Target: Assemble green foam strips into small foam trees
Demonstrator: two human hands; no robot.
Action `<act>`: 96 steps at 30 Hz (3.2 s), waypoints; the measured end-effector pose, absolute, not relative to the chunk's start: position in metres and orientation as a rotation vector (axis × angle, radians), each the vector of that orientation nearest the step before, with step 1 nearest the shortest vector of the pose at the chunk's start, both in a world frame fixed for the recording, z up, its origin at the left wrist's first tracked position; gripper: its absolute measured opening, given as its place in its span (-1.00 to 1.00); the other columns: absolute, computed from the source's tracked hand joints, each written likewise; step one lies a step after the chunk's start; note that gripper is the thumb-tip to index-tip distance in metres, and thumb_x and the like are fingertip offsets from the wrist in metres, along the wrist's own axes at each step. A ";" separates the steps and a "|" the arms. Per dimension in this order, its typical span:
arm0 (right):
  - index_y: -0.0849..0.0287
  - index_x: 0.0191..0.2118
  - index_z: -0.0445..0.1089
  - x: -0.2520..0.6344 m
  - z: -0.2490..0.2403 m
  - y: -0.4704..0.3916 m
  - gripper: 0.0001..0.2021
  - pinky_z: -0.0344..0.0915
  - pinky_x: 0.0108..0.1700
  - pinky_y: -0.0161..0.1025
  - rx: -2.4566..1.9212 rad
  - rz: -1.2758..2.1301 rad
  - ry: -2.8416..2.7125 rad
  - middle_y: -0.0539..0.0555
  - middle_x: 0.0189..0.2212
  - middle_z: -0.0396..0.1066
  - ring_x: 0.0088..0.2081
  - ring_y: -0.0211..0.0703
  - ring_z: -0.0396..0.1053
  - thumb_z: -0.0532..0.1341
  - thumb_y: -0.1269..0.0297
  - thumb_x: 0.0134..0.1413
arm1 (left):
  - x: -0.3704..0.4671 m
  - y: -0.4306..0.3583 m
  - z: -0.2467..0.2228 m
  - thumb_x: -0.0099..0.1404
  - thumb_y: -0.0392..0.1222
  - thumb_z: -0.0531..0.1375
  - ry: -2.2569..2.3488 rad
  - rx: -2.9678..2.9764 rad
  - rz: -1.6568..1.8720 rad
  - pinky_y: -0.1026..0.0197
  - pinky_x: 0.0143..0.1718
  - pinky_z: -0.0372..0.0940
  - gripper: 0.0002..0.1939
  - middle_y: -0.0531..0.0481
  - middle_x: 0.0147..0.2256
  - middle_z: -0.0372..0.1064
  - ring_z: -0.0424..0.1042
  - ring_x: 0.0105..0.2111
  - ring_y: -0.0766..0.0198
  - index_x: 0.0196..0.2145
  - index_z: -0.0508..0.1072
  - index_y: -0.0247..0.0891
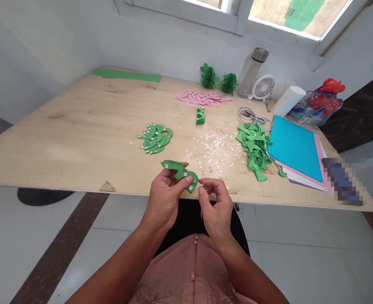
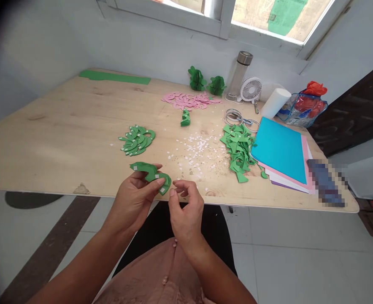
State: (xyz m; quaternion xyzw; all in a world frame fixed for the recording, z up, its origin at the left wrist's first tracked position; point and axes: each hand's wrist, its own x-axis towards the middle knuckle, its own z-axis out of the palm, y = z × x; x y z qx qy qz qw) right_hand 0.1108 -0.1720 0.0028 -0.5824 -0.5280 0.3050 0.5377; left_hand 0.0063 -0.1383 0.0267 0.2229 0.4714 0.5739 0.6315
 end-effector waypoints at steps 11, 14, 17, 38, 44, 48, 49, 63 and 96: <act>0.11 -0.24 0.40 0.111 0.003 -0.169 -0.83 0.30 -0.10 -0.04 -1.310 0.153 -1.601 0.15 -0.20 0.36 -0.13 -0.04 0.30 0.16 0.49 0.08 | 0.015 -0.139 0.029 -0.15 -0.34 0.41 1.080 0.508 1.420 0.28 -0.32 0.22 -0.57 0.08 -0.40 0.38 0.33 -0.44 0.39 -0.27 0.45 -0.29; 0.08 -0.25 0.42 0.112 0.002 -0.168 -0.81 0.28 -0.06 0.00 -1.322 0.050 -1.649 0.14 -0.16 0.34 -0.09 -0.02 0.27 0.16 0.50 0.08 | 0.016 -0.138 0.029 -0.14 -0.34 0.41 1.076 0.510 1.416 0.28 -0.30 0.23 -0.58 0.08 -0.39 0.37 0.32 -0.43 0.40 -0.26 0.45 -0.30; 0.07 -0.24 0.43 0.114 0.003 -0.166 -0.79 0.27 -0.04 0.01 -1.328 -0.009 -1.697 0.13 -0.14 0.33 -0.06 -0.02 0.26 0.15 0.51 0.09 | 0.017 -0.137 0.028 -0.15 -0.34 0.41 1.069 0.511 1.420 0.28 -0.30 0.23 -0.58 0.07 -0.38 0.35 0.31 -0.42 0.41 -0.27 0.45 -0.31; 0.13 -0.29 0.42 0.131 0.008 -0.158 -0.83 0.28 -0.06 -0.06 -1.264 -0.174 -1.777 0.13 -0.17 0.39 -0.07 -0.04 0.28 0.18 0.54 0.06 | 0.030 -0.133 0.036 -0.19 -0.34 0.42 1.067 0.469 1.418 0.33 -0.35 0.22 -0.55 0.07 -0.39 0.35 0.30 -0.43 0.43 -0.28 0.44 -0.35; 0.12 -0.27 0.42 0.137 0.009 -0.155 -0.82 0.28 -0.05 -0.07 -1.242 -0.202 -1.772 0.13 -0.17 0.40 -0.07 -0.05 0.29 0.19 0.53 0.06 | 0.037 -0.131 0.042 -0.21 -0.35 0.41 1.069 0.475 1.431 0.32 -0.34 0.24 -0.55 0.07 -0.40 0.36 0.32 -0.43 0.42 -0.29 0.44 -0.35; 0.08 -0.23 0.42 0.142 0.008 -0.151 -0.79 0.27 -0.05 -0.08 -1.230 -0.244 -1.781 0.11 -0.16 0.41 -0.06 -0.06 0.29 0.19 0.53 0.06 | 0.041 -0.128 0.046 -0.19 -0.35 0.40 1.077 0.492 1.432 0.31 -0.34 0.25 -0.56 0.09 -0.43 0.35 0.31 -0.45 0.42 -0.28 0.44 -0.35; 0.08 -0.24 0.42 0.143 0.008 -0.150 -0.79 0.27 -0.05 -0.08 -1.221 -0.253 -1.786 0.11 -0.16 0.41 -0.06 -0.06 0.29 0.19 0.54 0.06 | 0.042 -0.127 0.046 -0.19 -0.35 0.40 1.076 0.497 1.433 0.30 -0.35 0.25 -0.57 0.09 -0.44 0.35 0.31 -0.46 0.42 -0.28 0.44 -0.35; 0.16 -0.33 0.38 0.154 0.011 -0.147 -0.89 0.25 -0.05 -0.07 -1.211 -0.189 -1.762 0.14 -0.19 0.41 -0.08 -0.05 0.29 0.17 0.51 0.07 | 0.053 -0.123 0.049 -0.16 -0.35 0.39 1.070 0.544 1.452 0.29 -0.36 0.23 -0.58 0.08 -0.44 0.36 0.31 -0.46 0.41 -0.27 0.44 -0.35; 0.19 -0.59 0.31 0.127 0.031 -0.145 -0.84 0.19 -0.58 -0.39 -1.188 1.332 -0.837 -0.06 -0.72 0.32 -0.63 -0.32 0.27 0.22 0.27 -0.11 | 0.061 -0.140 0.040 -0.05 -0.32 0.37 1.187 0.732 1.785 0.32 -0.39 0.31 -0.66 0.04 -0.32 0.39 0.40 -0.41 0.37 -0.25 0.46 -0.25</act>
